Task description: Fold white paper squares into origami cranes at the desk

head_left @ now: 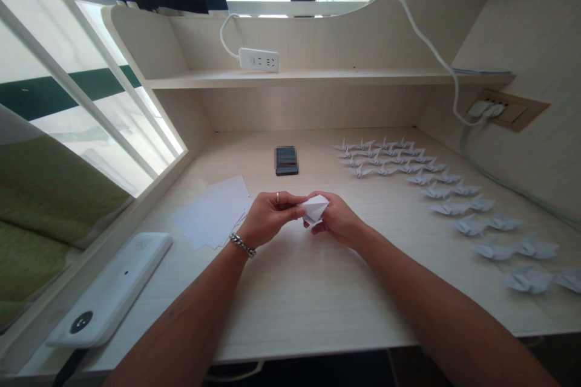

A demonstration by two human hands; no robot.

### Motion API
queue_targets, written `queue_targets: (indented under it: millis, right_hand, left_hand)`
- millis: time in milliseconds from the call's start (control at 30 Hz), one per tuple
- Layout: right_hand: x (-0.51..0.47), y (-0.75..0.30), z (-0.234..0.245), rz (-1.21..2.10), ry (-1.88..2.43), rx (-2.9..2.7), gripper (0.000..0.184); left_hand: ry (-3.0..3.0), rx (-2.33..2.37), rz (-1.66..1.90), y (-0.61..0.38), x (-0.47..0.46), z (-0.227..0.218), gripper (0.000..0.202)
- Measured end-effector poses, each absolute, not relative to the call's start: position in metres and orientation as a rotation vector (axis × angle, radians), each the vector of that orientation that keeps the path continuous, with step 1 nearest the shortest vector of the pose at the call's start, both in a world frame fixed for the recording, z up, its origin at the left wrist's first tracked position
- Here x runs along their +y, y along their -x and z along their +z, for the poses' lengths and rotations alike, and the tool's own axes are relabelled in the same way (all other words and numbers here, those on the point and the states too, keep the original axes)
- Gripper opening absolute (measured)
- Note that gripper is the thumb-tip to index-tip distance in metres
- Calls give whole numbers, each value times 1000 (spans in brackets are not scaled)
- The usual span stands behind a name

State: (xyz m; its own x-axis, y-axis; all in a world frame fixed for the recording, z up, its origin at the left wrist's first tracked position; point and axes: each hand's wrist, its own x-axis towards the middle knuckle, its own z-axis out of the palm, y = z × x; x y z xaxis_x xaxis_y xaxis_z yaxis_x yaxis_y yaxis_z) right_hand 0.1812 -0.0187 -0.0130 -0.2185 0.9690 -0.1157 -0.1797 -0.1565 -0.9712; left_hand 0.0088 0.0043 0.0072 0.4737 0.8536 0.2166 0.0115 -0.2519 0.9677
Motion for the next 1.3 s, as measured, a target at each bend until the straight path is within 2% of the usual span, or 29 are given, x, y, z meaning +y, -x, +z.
queue_targets:
  millis: [133, 333, 700, 1100, 1233, 1300]
  right_hand:
    - [-19, -179, -14, 1615, 1002, -1114, 20]
    - [-18, -179, -14, 1518, 1049, -1138, 17]
    - [-18, -181, -8, 1488, 1098, -1145, 24]
    - [-18, -181, -8, 1443, 1148, -1203, 17]
    - [-15, -182, -9, 1336, 1209, -1211, 19]
    - [-14, -181, -11, 1282, 1252, -1222, 20]
  left_hand:
    - [-1599, 750, 964, -7, 5, 6, 29]
    - [-1579, 766, 969, -8, 6, 4, 26]
    - [-1642, 888, 1004, -7, 8, 5, 18]
    - [-1711, 929, 1034, -8, 10, 2, 17]
    - [-1642, 869, 1039, -9, 10, 0, 27]
    - [-1659, 856, 990, -11, 9, -2, 43]
